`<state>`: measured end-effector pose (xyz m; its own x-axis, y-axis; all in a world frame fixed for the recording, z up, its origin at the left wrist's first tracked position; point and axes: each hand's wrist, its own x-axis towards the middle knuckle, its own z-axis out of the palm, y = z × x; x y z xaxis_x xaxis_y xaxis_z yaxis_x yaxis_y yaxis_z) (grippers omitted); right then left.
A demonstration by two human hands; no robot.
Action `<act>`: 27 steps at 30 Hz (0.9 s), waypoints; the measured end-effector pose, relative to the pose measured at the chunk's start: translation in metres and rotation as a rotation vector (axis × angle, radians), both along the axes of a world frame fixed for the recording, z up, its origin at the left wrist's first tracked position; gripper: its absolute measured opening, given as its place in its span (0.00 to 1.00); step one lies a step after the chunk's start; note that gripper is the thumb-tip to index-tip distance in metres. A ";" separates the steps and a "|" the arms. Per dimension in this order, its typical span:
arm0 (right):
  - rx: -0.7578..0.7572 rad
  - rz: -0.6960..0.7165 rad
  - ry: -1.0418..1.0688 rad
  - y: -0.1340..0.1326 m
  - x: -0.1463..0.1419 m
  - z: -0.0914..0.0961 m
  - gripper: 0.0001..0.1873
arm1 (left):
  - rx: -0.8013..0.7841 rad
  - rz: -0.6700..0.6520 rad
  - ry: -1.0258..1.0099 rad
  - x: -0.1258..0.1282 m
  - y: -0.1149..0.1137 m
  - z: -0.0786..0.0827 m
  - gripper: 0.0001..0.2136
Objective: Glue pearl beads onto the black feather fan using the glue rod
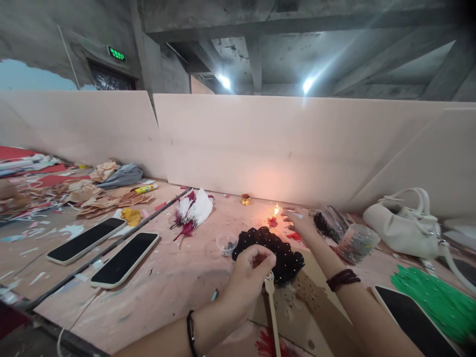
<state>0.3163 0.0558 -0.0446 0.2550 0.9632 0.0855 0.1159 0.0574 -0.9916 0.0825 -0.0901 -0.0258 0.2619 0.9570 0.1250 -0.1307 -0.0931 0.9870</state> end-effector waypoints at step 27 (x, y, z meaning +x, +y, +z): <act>0.212 0.306 0.174 -0.217 -0.022 0.038 0.16 | -0.081 -0.155 -0.111 0.005 -0.022 0.013 0.10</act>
